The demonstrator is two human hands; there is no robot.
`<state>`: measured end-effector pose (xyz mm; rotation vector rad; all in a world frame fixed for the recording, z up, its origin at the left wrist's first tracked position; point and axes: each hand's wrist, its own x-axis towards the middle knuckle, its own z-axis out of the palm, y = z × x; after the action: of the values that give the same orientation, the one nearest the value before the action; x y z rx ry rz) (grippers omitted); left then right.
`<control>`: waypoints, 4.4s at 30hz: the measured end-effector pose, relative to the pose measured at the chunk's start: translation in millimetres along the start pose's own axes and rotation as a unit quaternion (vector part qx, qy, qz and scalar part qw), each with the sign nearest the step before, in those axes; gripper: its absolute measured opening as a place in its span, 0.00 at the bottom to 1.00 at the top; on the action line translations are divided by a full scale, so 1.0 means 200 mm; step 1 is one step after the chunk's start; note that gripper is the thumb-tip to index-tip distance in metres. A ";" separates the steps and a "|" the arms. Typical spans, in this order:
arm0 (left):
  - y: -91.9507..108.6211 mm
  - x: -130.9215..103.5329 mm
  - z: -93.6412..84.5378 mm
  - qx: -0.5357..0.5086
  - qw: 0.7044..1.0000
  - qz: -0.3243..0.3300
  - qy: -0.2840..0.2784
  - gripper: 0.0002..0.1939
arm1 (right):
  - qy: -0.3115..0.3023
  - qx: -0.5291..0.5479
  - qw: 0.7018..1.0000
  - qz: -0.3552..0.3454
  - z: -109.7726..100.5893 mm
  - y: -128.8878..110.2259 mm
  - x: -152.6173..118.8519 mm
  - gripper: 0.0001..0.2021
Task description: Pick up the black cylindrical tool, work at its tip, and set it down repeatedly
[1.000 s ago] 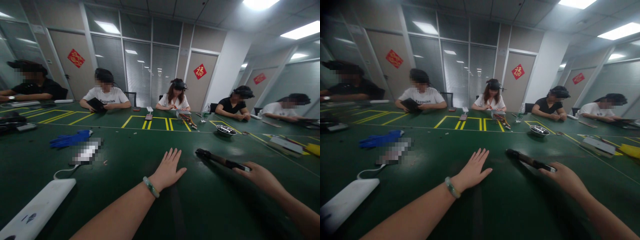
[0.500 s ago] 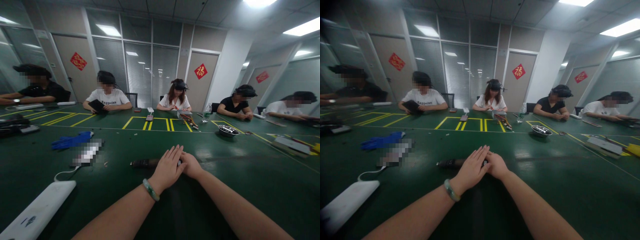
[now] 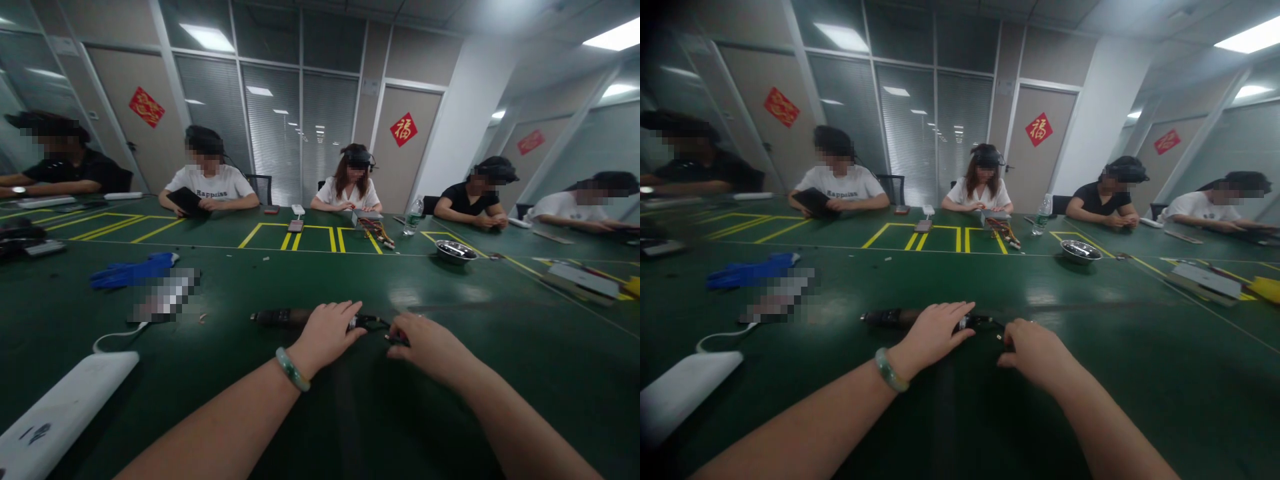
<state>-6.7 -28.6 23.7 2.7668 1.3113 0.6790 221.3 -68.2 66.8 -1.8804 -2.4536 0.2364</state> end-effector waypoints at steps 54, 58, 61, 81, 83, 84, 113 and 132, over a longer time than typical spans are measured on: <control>0.09 0.01 -0.04 -0.022 0.998 0.053 -0.029 0.04 | 0.090 0.082 0.992 -0.042 0.11 -0.07 0.07 0.05; 0.09 0.01 -0.04 -0.020 0.998 0.054 -0.029 0.04 | 0.085 0.079 0.991 -0.061 0.12 -0.07 0.07 0.05; 0.09 0.01 -0.05 -0.023 0.998 0.058 -0.028 0.04 | 0.100 0.096 0.988 -0.075 0.12 -0.05 0.08 0.05; 0.08 0.01 -0.04 -0.024 0.998 0.047 -0.025 0.04 | 0.057 0.235 0.970 0.001 0.16 -0.03 0.09 0.07; 0.08 0.01 -0.04 -0.027 0.998 0.048 -0.025 0.04 | 0.059 0.234 0.970 0.004 0.16 -0.02 0.10 0.07; 0.08 0.01 -0.04 -0.030 0.998 0.050 -0.025 0.03 | 0.059 0.235 0.970 0.006 0.16 -0.02 0.10 0.07; 0.06 0.01 0.00 -0.033 0.998 0.060 -0.013 0.05 | 0.125 0.210 0.969 -0.020 0.18 -0.02 0.10 0.03; 0.06 0.02 -0.01 -0.037 0.997 0.062 -0.017 0.04 | 0.138 0.216 0.966 -0.046 0.21 -0.03 0.11 0.01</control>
<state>3.2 -34.7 29.0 2.8060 1.0923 0.6668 204.3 -53.6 24.9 -1.5005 -2.0894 0.4327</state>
